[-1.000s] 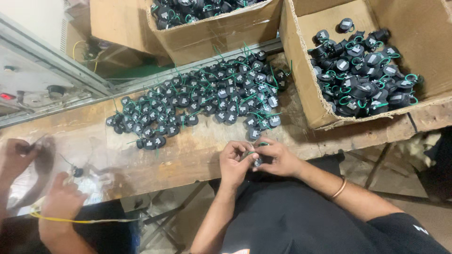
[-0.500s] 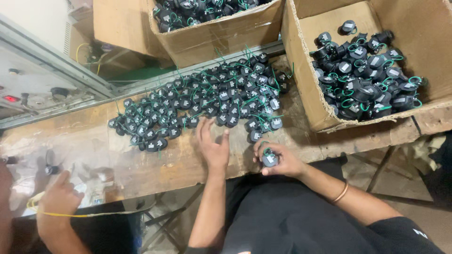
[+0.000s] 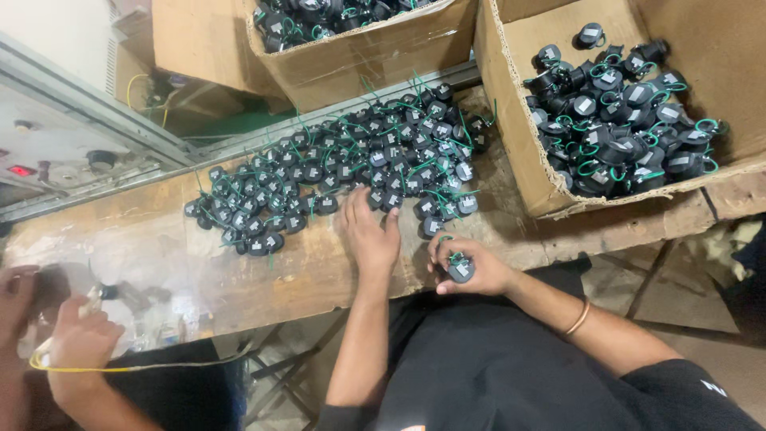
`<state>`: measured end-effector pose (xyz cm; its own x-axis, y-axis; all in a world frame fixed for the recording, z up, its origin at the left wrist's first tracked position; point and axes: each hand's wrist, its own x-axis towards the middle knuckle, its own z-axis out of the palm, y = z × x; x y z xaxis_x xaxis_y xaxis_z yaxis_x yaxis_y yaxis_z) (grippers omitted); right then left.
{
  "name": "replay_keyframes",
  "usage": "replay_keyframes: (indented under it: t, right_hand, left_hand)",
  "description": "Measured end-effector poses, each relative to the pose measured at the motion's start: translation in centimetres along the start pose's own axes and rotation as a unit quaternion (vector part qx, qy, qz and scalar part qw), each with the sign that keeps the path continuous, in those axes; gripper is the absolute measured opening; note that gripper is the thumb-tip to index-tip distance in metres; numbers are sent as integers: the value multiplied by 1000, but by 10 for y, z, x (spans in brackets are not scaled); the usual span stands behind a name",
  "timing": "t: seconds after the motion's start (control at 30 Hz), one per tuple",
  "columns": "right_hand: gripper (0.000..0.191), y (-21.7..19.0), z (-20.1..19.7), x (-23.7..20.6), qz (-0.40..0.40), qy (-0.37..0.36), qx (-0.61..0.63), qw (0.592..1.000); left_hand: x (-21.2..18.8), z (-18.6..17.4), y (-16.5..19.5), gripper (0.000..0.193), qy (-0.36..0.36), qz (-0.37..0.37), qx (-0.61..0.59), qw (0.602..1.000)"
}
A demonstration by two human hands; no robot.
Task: The person picks small black power adapter plugs with green wires from a pile on the workbench, manipulates each unit's wire and body with both hands, and places finished units into cardboard boxes beside the pile. The person repeats this handling cycle continuously across the workbench.
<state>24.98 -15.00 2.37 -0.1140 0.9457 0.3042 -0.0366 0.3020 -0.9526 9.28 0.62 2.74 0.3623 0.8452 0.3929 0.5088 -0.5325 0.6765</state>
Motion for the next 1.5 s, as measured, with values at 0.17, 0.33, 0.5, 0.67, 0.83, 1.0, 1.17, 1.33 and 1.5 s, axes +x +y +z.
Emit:
replay_keyframes:
  t: [0.17, 0.33, 0.5, 0.67, 0.83, 1.0, 1.17, 1.33, 1.5]
  right_hand:
    - [39, -1, 0, 0, -5, -1, -34, 999]
    - [38, -2, 2, 0, -4, -7, -43, 999]
    - [39, 4, 0, -2, -15, 7, -41, 999]
    - [39, 12, -1, -5, -30, 42, -20, 998]
    - [38, 16, -2, -7, -11, 70, 1, 997]
    - [38, 13, -1, -6, -25, 83, 0, 996]
    - [37, 4, 2, -6, 8, 118, -2, 993]
    - [62, 8, 1, -10, 13, 86, -143, 986]
    - [51, 26, -3, -15, -41, 65, -196, 978]
  left_hand:
    - [6, -8, 3, 73, 41, 36, 64, 996]
    - [5, -7, 3, 63, 61, 92, 72, 991]
    - [-7, -5, -9, 39, 52, -125, -123, 983]
    - [-11, -14, -14, 45, 120, -101, -201, 967]
    - [-12, -39, -28, 65, 25, -198, -183, 963]
    - [-27, -46, -47, 76, 77, -212, -332, 916]
    - [-51, -45, -36, 72, 94, -186, -435, 876]
    - [-78, -22, 23, 70, -27, -46, -482, 874]
    - [-68, -13, 57, 30, -4, 76, -364, 928]
